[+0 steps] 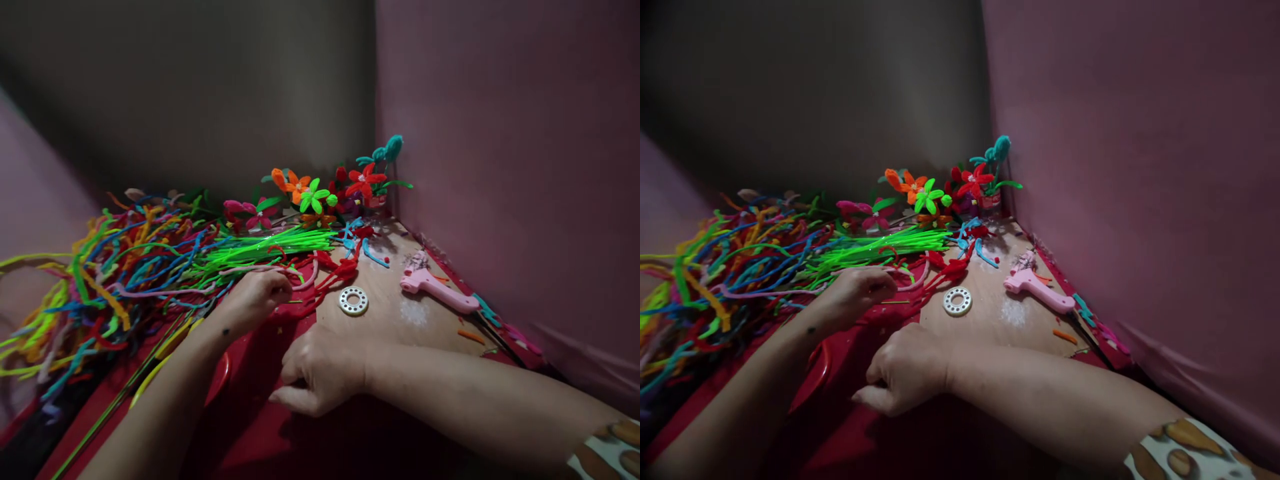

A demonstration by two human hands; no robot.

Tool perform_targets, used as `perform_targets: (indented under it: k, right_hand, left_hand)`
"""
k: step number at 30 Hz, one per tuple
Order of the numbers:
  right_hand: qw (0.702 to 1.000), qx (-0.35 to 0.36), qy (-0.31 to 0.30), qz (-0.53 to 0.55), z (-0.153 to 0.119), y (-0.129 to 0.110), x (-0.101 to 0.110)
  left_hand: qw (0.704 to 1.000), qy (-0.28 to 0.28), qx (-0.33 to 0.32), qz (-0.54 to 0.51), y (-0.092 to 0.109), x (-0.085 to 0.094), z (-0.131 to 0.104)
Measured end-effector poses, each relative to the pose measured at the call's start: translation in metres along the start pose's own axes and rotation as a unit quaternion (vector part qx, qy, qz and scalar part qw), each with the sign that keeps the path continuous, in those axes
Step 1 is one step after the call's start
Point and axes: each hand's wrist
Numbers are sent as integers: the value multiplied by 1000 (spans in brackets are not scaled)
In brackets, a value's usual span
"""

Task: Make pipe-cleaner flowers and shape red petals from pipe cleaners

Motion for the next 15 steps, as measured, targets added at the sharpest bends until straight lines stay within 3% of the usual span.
perform_targets:
  k: [5, 10, 15]
  right_hand:
    - [1000, -17, -17, 7, 1, -3, 0]
    - [999, -30, 19, 23, 1, 1, 0]
    - [999, -35, 2, 35, 0, 4, 2]
  left_hand:
    - [996, -88, 34, 3, 4, -8, -16]
    - [993, -91, 7, 73, 3, -19, -20]
    - [994, -94, 8, 60, -8, -8, -31]
Point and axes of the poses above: each hand's wrist, its own z-axis towards the middle knuckle, its own x-axis out of the back of the hand, y = z × x, and after that the axes turned 4 degrees about z, right-handed
